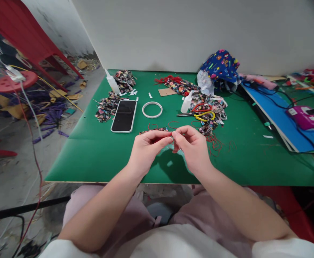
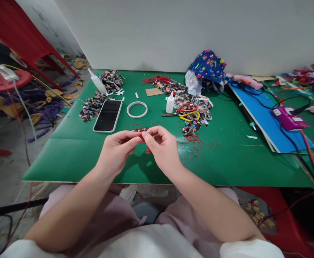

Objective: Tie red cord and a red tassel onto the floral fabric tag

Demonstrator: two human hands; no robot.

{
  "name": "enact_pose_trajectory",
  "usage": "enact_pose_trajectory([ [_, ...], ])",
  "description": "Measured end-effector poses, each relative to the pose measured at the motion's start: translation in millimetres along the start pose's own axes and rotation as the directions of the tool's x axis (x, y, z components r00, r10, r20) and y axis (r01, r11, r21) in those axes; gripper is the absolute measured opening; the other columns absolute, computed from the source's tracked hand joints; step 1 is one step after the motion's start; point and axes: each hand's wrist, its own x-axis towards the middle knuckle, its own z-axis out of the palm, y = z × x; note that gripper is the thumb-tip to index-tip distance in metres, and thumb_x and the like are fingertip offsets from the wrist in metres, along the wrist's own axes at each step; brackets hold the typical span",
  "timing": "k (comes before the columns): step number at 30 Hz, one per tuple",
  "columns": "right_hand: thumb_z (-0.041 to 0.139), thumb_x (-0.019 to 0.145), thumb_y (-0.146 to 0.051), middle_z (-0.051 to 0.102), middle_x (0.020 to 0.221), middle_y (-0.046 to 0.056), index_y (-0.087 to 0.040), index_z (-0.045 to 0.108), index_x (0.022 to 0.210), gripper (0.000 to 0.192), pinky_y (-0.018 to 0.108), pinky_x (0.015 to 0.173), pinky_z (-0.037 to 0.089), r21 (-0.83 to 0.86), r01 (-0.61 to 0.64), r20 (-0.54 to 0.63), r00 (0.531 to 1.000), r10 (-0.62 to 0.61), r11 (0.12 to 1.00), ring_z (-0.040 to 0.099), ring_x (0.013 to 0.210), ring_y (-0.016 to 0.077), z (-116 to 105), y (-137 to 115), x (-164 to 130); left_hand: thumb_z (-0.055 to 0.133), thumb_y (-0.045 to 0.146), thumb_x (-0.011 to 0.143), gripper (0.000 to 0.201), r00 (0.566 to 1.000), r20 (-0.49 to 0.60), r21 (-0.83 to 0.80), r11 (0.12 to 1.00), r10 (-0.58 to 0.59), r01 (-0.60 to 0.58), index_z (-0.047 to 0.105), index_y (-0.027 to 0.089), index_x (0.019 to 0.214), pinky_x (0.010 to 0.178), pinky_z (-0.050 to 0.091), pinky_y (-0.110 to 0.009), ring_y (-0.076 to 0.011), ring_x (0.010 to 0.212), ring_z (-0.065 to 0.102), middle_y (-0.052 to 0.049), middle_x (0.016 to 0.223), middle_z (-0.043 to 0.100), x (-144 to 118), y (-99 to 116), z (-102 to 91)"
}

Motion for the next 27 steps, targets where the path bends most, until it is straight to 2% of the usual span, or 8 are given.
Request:
enact_pose_trajectory([
  [5, 0.062, 0.075, -0.031, 0.056, 0.061, -0.004, -0.020, 0.057, 0.069, 0.014, 0.020, 0.045, 0.044, -0.096, 0.032, -0.033, 0.999, -0.036, 0.995, 0.049, 0.048, 0.0065, 1.4, -3.9, -3.3, 0.076, 0.029, 0.061, 0.018, 0.997, -0.056, 0.057, 0.997, 0.057, -0.054, 0.071, 0.019, 0.075, 0.054, 0.044, -0.021, -0.0104, 0.060, 0.057, -0.002, 0.074, 0.069, -1.6, 1.0, 2.9],
  [11, 0.062, 0.076, -0.031, 0.056, 0.060, -0.005, -0.020, 0.057, 0.068, 0.014, 0.019, 0.045, 0.043, -0.080, 0.033, -0.020, 0.999, -0.034, 0.996, 0.049, 0.047, 0.0057, 0.7, -4.2, -3.2, 0.075, 0.024, 0.063, 0.012, 0.995, -0.057, 0.064, 0.995, 0.078, -0.075, 0.071, 0.020, 0.074, 0.060, 0.046, -0.019, -0.0089, 0.064, 0.059, 0.000, 0.072, 0.069, -2.2, 3.1, 3.0],
  [21, 0.063, 0.075, -0.034, 0.059, 0.063, -0.003, -0.020, 0.059, 0.072, 0.016, 0.021, 0.047, 0.043, -0.192, 0.060, 0.037, 0.998, -0.053, 0.980, 0.052, 0.048, 0.0073, -1.4, -10.5, -3.8, 0.073, 0.028, 0.065, 0.014, 0.998, -0.058, 0.006, 1.000, 0.015, -0.015, 0.069, 0.017, 0.073, 0.052, 0.043, -0.019, -0.0090, 0.060, 0.057, -0.002, 0.074, 0.068, 0.6, 3.0, -0.7],
  [24, 0.061, 0.077, -0.035, 0.059, 0.069, -0.002, -0.020, 0.061, 0.073, 0.016, 0.021, 0.048, 0.044, -0.153, 0.072, 0.079, 0.995, -0.061, 0.986, 0.052, 0.051, 0.0074, -3.7, -10.2, -1.7, 0.073, 0.027, 0.066, 0.013, 0.999, -0.050, -0.026, 1.000, 0.016, -0.017, 0.069, 0.018, 0.074, 0.047, 0.039, -0.018, -0.0064, 0.054, 0.053, -0.001, 0.071, 0.067, 0.3, 3.9, -1.3],
  [27, 0.056, 0.080, -0.036, 0.058, 0.068, -0.002, -0.021, 0.062, 0.076, 0.017, 0.022, 0.048, 0.045, -0.015, 0.003, 0.142, 0.990, -0.001, 1.000, 0.051, 0.052, 0.0079, -6.0, -6.6, 1.3, 0.073, 0.028, 0.065, 0.014, 0.999, -0.052, -0.026, 1.000, 0.008, -0.009, 0.069, 0.018, 0.074, 0.043, 0.035, -0.017, -0.0055, 0.049, 0.050, -0.001, 0.069, 0.067, -0.1, 4.7, -1.4],
])
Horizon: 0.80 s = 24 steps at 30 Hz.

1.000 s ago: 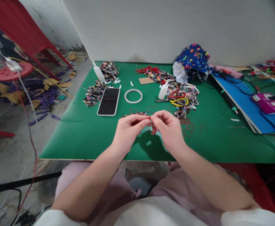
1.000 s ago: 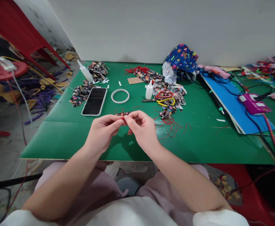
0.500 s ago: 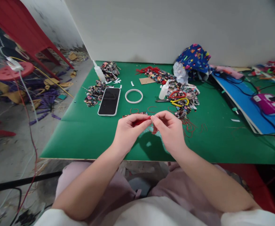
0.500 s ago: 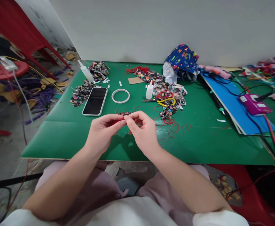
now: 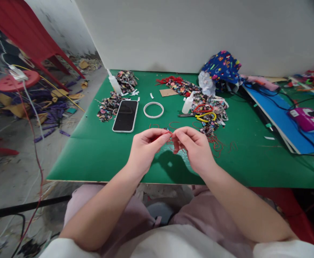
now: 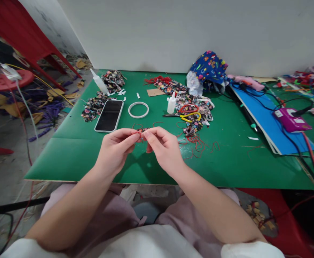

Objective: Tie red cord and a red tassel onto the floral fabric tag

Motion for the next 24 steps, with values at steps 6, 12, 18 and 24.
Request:
enact_pose_trajectory([
  [6, 0.063, 0.075, -0.033, 0.055, 0.060, -0.005, -0.020, 0.060, 0.071, 0.014, 0.020, 0.047, 0.045, 0.013, -0.026, -0.009, 1.000, 0.026, 1.000, 0.050, 0.049, 0.0072, -0.6, 2.1, 1.8, 0.073, 0.028, 0.065, 0.013, 1.000, -0.005, 0.003, 1.000, 0.005, -0.005, 0.069, 0.018, 0.072, 0.041, 0.031, -0.017, -0.0037, 0.045, 0.043, 0.000, 0.066, 0.065, 0.3, -0.6, 0.1],
  [12, 0.068, 0.072, -0.029, 0.060, 0.068, -0.004, -0.023, 0.062, 0.079, 0.011, 0.020, 0.048, 0.046, -0.023, 0.042, -0.009, 0.999, -0.042, 0.999, 0.053, 0.054, 0.0076, -1.4, -3.0, 1.3, 0.072, 0.028, 0.066, 0.012, 0.999, 0.041, -0.002, 1.000, -0.001, 0.001, 0.069, 0.018, 0.069, 0.038, 0.024, -0.016, -0.0029, 0.043, 0.038, 0.001, 0.060, 0.061, 0.1, 0.8, -0.7],
  [18, 0.066, 0.074, -0.031, 0.061, 0.084, 0.000, -0.024, 0.069, 0.083, 0.012, 0.021, 0.049, 0.049, -0.057, 0.089, 0.069, 0.994, -0.085, 0.994, 0.057, 0.065, 0.0097, -5.8, -4.8, 2.6, 0.072, 0.031, 0.066, 0.014, 0.995, 0.090, 0.012, 0.999, -0.031, 0.030, 0.069, 0.018, 0.070, 0.038, 0.022, -0.017, -0.0035, 0.042, 0.037, 0.001, 0.057, 0.060, -0.1, 1.2, -2.2],
  [24, 0.067, 0.073, -0.028, 0.059, 0.085, 0.000, -0.026, 0.071, 0.083, 0.010, 0.021, 0.050, 0.050, -0.069, 0.120, 0.115, 0.987, -0.111, 0.990, 0.057, 0.067, 0.0095, -9.9, -7.6, 3.3, 0.072, 0.032, 0.066, 0.015, 0.993, 0.119, 0.034, 0.999, 0.002, -0.006, 0.070, 0.018, 0.070, 0.038, 0.025, -0.018, -0.0046, 0.042, 0.041, 0.000, 0.057, 0.062, 0.5, 0.3, -4.1],
])
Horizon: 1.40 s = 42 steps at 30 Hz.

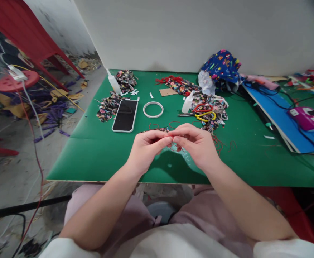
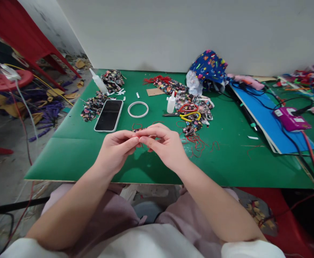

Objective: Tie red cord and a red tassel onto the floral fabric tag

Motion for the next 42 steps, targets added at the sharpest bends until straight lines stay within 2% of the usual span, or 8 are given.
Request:
enact_pose_trajectory([
  [6, 0.068, 0.072, -0.027, 0.061, 0.081, -0.001, -0.024, 0.070, 0.078, 0.007, 0.019, 0.049, 0.049, -0.019, -0.009, -0.060, 0.998, 0.008, 1.000, 0.057, 0.064, 0.0089, 0.8, -2.2, -1.4, 0.070, 0.028, 0.070, 0.007, 0.986, -0.040, 0.125, 0.980, 0.163, -0.157, 0.071, 0.021, 0.072, 0.048, 0.039, -0.019, -0.0087, 0.056, 0.055, 0.000, 0.064, 0.067, -3.8, -0.1, 2.4],
  [9, 0.069, 0.071, -0.029, 0.063, 0.079, -0.001, -0.024, 0.068, 0.076, 0.008, 0.019, 0.049, 0.049, -0.025, -0.012, -0.114, 0.993, 0.009, 1.000, 0.056, 0.061, 0.0085, 3.8, -3.2, -3.3, 0.070, 0.027, 0.070, 0.008, 0.977, -0.075, 0.147, 0.972, 0.197, -0.185, 0.072, 0.020, 0.073, 0.051, 0.042, -0.020, -0.0100, 0.058, 0.057, 0.000, 0.066, 0.068, -5.7, 0.1, 4.3],
  [12, 0.068, 0.072, -0.033, 0.062, 0.070, -0.002, -0.023, 0.066, 0.077, 0.011, 0.019, 0.045, 0.049, 0.068, -0.081, -0.149, 0.985, 0.090, 0.994, 0.055, 0.054, 0.0080, 6.5, -2.6, -4.4, 0.070, 0.026, 0.070, 0.007, 0.974, -0.119, 0.083, 0.980, 0.192, -0.183, 0.072, 0.021, 0.074, 0.052, 0.044, -0.020, -0.0098, 0.058, 0.058, 0.000, 0.069, 0.069, -5.8, -0.9, 5.5],
  [17, 0.065, 0.073, -0.037, 0.061, 0.066, -0.002, -0.019, 0.063, 0.073, 0.018, 0.019, 0.042, 0.049, 0.177, -0.212, -0.078, 0.970, 0.229, 0.961, 0.053, 0.052, 0.0079, 9.4, -0.7, -4.3, 0.068, 0.023, 0.073, 0.005, 0.972, -0.103, 0.000, 0.977, 0.213, -0.214, 0.072, 0.023, 0.076, 0.057, 0.046, -0.019, -0.0088, 0.062, 0.059, 0.001, 0.072, 0.069, -4.5, -4.1, 4.5],
  [22, 0.069, 0.069, -0.032, 0.060, 0.060, -0.004, -0.018, 0.064, 0.070, 0.015, 0.016, 0.041, 0.047, 0.276, -0.260, -0.015, 0.961, 0.275, 0.925, 0.050, 0.049, 0.0054, 12.7, -1.5, -4.7, 0.067, 0.019, 0.074, 0.009, 0.929, -0.069, 0.113, 0.929, 0.362, -0.353, 0.072, 0.024, 0.078, 0.063, 0.046, -0.021, -0.0088, 0.065, 0.059, 0.001, 0.071, 0.068, -3.9, -6.3, 2.3],
  [26, 0.073, 0.066, -0.027, 0.059, 0.057, -0.004, -0.018, 0.067, 0.070, 0.011, 0.014, 0.040, 0.045, 0.319, -0.251, -0.024, 0.962, 0.272, 0.914, 0.049, 0.048, 0.0046, 14.0, -2.0, -5.6, 0.066, 0.016, 0.075, 0.014, 0.878, -0.035, 0.211, 0.862, 0.477, -0.460, 0.072, 0.026, 0.082, 0.064, 0.046, -0.022, -0.0092, 0.066, 0.059, 0.001, 0.072, 0.068, -4.3, -7.1, 1.1],
  [32, 0.073, 0.066, -0.026, 0.060, 0.063, -0.005, -0.019, 0.065, 0.069, 0.011, 0.015, 0.039, 0.045, 0.338, -0.207, 0.004, 0.976, 0.218, 0.918, 0.050, 0.045, 0.0039, 15.2, -5.0, -7.7, 0.065, 0.014, 0.075, 0.017, 0.822, -0.033, 0.256, 0.800, 0.568, -0.542, 0.072, 0.027, 0.085, 0.062, 0.047, -0.023, -0.0107, 0.067, 0.060, 0.001, 0.076, 0.070, -7.6, -4.9, 1.7],
  [42, 0.065, 0.074, -0.026, 0.055, 0.067, -0.006, -0.019, 0.060, 0.074, 0.009, 0.014, 0.040, 0.046, 0.260, -0.099, 0.057, 0.995, 0.087, 0.960, 0.050, 0.048, 0.0032, 14.6, -9.7, -10.4, 0.067, 0.021, 0.075, 0.012, 0.866, -0.055, 0.170, 0.860, 0.496, -0.482, 0.073, 0.028, 0.083, 0.063, 0.048, -0.027, -0.0133, 0.069, 0.062, -0.001, 0.074, 0.070, -11.5, -0.4, 4.3],
])
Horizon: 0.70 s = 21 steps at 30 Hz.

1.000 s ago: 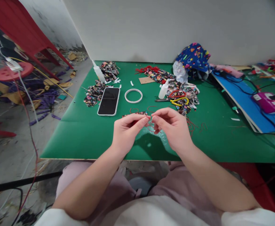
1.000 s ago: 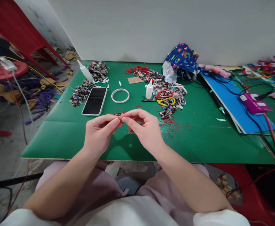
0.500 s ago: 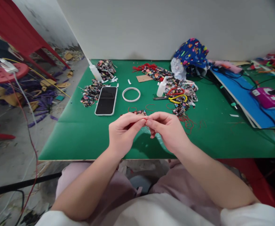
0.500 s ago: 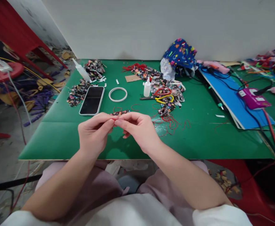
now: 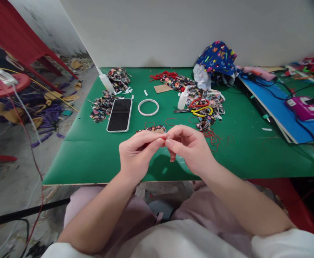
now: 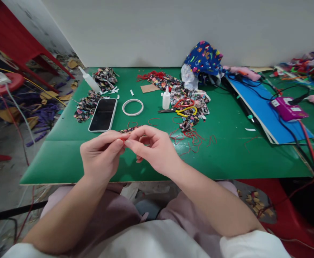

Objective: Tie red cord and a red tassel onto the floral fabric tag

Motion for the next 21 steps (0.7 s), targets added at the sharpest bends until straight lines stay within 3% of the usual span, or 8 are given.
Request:
enact_pose_trajectory([
  [11, 0.055, 0.078, -0.021, 0.051, 0.066, -0.005, -0.019, 0.050, 0.071, 0.009, 0.015, 0.041, 0.042, -0.279, 0.075, -0.052, 0.994, -0.093, 0.957, 0.047, 0.048, 0.0037, 4.6, -8.9, -4.8, 0.066, 0.024, 0.076, 0.009, 0.992, -0.039, -0.069, 0.991, -0.121, 0.118, 0.073, 0.028, 0.081, 0.057, 0.045, -0.021, -0.0100, 0.065, 0.061, 0.000, 0.076, 0.070, -2.3, 2.4, 1.0],
  [17, 0.053, 0.076, -0.015, 0.052, 0.063, -0.005, -0.019, 0.049, 0.071, 0.008, 0.016, 0.047, 0.041, -0.589, 0.207, 0.022, 0.970, -0.241, 0.781, 0.047, 0.052, 0.0048, 4.0, -11.2, -8.9, 0.065, 0.028, 0.076, 0.009, 0.977, -0.046, -0.158, 0.967, -0.210, 0.200, 0.073, 0.026, 0.081, 0.044, 0.037, -0.018, -0.0068, 0.055, 0.055, 0.000, 0.074, 0.069, -1.4, 3.6, 1.2],
  [21, 0.053, 0.077, -0.016, 0.053, 0.063, -0.005, -0.019, 0.051, 0.072, 0.006, 0.018, 0.054, 0.042, -0.705, 0.242, 0.115, 0.967, -0.229, 0.667, 0.048, 0.054, 0.0058, 1.4, -11.0, -8.4, 0.065, 0.032, 0.076, 0.012, 0.957, -0.044, -0.197, 0.942, -0.286, 0.272, 0.073, 0.024, 0.080, 0.043, 0.035, -0.017, -0.0072, 0.054, 0.054, -0.002, 0.071, 0.068, 0.9, 5.4, 1.0],
])
